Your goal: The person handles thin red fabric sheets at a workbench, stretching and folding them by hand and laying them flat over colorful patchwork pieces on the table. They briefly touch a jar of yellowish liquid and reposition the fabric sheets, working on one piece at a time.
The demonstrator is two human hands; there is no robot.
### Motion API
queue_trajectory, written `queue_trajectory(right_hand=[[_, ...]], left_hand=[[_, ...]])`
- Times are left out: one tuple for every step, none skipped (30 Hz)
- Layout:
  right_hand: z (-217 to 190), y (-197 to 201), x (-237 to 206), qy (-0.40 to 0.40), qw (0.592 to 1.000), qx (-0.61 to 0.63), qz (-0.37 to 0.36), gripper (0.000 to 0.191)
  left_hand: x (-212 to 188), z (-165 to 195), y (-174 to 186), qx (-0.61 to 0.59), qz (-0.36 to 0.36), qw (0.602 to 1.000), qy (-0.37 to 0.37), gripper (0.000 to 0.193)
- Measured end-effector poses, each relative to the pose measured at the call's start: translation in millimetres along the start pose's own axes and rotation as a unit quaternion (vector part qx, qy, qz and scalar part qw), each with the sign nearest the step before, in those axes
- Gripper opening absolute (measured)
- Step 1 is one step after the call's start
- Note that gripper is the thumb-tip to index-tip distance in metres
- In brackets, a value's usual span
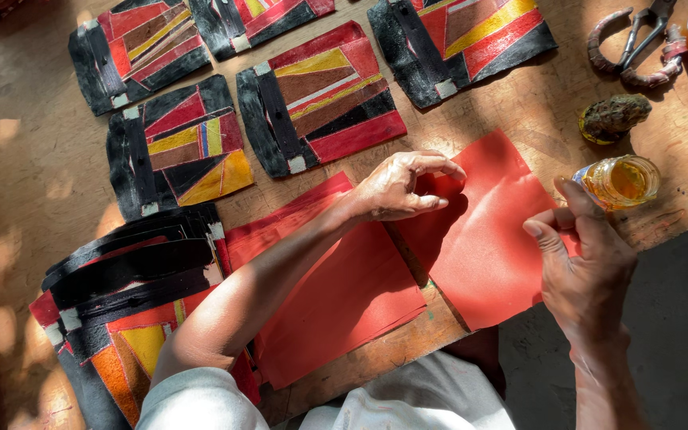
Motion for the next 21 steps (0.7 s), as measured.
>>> queue_trajectory(right_hand=[[2,-3,0,0.005,1.000,-0.013,0.000,0.047],[5,-4,0,0.010,1.000,-0.026,0.000,0.047],[7,-5,1,0.016,0.999,-0.039,0.002,0.047],[9,-7,1,0.016,0.998,-0.060,-0.003,0.047],[10,-9,1,0.015,0.997,-0.080,-0.009,0.046],[10,-11,2,0.014,0.995,-0.101,-0.015,0.046],[6,-15,2,0.025,0.995,-0.087,-0.029,0.051],[1,-17,2,0.037,0.996,-0.073,-0.043,0.056],[-4,-18,3,0.047,0.995,-0.060,-0.057,0.061],[-9,-13,4,0.061,0.993,-0.080,-0.057,0.065],[-15,-6,4,0.073,0.991,-0.101,-0.055,0.068],[-19,2,5,0.085,0.987,-0.125,-0.054,0.072],[-14,13,8,0.063,0.988,-0.126,-0.066,0.071],[-4,30,12,0.032,0.988,-0.134,-0.074,0.071],[7,50,16,-0.001,0.987,-0.142,-0.081,0.071],[12,71,19,0.010,0.974,-0.214,-0.079,0.074],[19,88,24,0.024,0.956,-0.280,-0.080,0.076],[25,99,28,0.040,0.935,-0.343,-0.082,0.079],[28,104,32,0.057,0.932,-0.347,-0.090,0.077],[31,106,36,0.077,0.929,-0.349,-0.097,0.074],[32,106,40,0.099,0.926,-0.350,-0.104,0.072]], left_hand=[[-1,0,0,-0.011,0.001,1.000,0.008,0.042],[-1,0,0,-0.022,0.000,1.000,0.016,0.042],[-1,0,0,-0.032,0.000,0.999,0.022,0.041],[-1,1,1,-0.036,0.001,0.999,0.022,0.042],[-1,1,1,-0.040,0.002,0.999,0.022,0.042],[-1,1,1,-0.044,0.003,0.999,0.023,0.042],[-1,1,2,-0.035,0.004,0.999,0.020,0.041],[-1,0,2,-0.026,0.005,1.000,0.016,0.041],[-1,0,2,-0.018,0.005,1.000,0.013,0.041],[0,3,2,-0.019,0.005,1.000,-0.011,0.040],[0,7,1,-0.022,0.003,0.999,-0.038,0.040],[0,11,0,-0.026,0.000,0.998,-0.066,0.039],[1,8,1,-0.007,0.008,0.999,-0.048,0.040],[3,6,-2,0.007,0.008,0.999,-0.035,0.040],[5,6,-3,-0.022,0.008,0.999,-0.026,0.040],[5,7,-4,-0.048,0.011,0.999,-0.015,0.040],[6,6,-6,-0.045,0.011,0.999,0.007,0.040],[6,5,-6,-0.037,0.014,0.999,0.029,0.039],[6,8,-7,-0.036,0.010,0.999,0.033,0.039],[7,11,-7,-0.032,0.009,0.999,0.037,0.039],[7,13,-7,-0.026,0.010,0.999,0.042,0.039]])
Point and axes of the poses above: each hand's wrist, its own x-axis towards the middle knuckle, its own y-axis out of the back of the hand, z = x × y, the point moved 9 cm from there along x, towards the middle knuckle, and after that the axes turned 14 degrees about -x, right-handed, at the moved point
